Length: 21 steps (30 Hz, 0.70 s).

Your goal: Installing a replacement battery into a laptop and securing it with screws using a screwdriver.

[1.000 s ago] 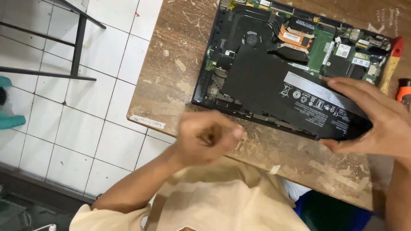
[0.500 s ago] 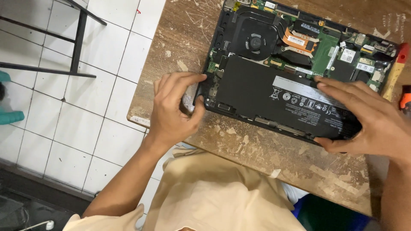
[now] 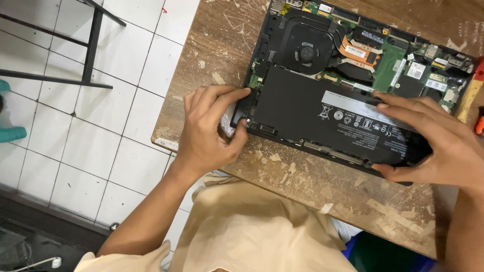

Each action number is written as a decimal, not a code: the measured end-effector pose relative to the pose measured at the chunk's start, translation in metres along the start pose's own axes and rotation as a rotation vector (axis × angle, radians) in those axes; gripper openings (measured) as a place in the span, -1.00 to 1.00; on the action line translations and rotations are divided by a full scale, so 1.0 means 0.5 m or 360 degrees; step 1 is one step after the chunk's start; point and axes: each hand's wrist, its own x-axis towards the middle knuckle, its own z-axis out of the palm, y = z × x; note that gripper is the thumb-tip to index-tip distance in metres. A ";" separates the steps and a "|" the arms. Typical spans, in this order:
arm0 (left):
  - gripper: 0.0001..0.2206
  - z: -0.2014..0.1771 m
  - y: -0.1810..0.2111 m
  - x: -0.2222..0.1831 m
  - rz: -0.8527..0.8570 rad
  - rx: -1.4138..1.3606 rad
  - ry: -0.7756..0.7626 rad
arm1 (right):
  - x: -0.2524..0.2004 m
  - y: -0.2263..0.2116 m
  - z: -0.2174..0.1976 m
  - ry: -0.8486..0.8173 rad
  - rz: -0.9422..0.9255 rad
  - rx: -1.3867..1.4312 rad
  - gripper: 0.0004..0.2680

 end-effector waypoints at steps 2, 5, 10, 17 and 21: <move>-0.62 -0.001 0.001 0.001 0.0033 0.0004 -0.0003 | 0.002 -0.005 -0.001 0.0009 0.0017 0.0058 -0.14; -0.60 -0.003 0.002 0.002 0.0039 0.0008 -0.0017 | 0.006 -0.010 -0.006 -0.0014 0.0003 0.0041 -0.16; -0.60 -0.001 0.000 0.002 0.0070 0.0033 -0.0034 | -0.007 0.008 0.015 -0.0009 -0.0015 0.0016 -0.16; -0.59 -0.001 -0.001 0.002 0.0088 0.0041 -0.0047 | -0.019 0.011 0.023 -0.0043 0.0059 -0.0039 -0.15; -0.58 -0.005 0.008 0.003 0.0088 0.0033 -0.0058 | -0.018 -0.002 0.015 -0.0006 0.0007 0.0041 -0.20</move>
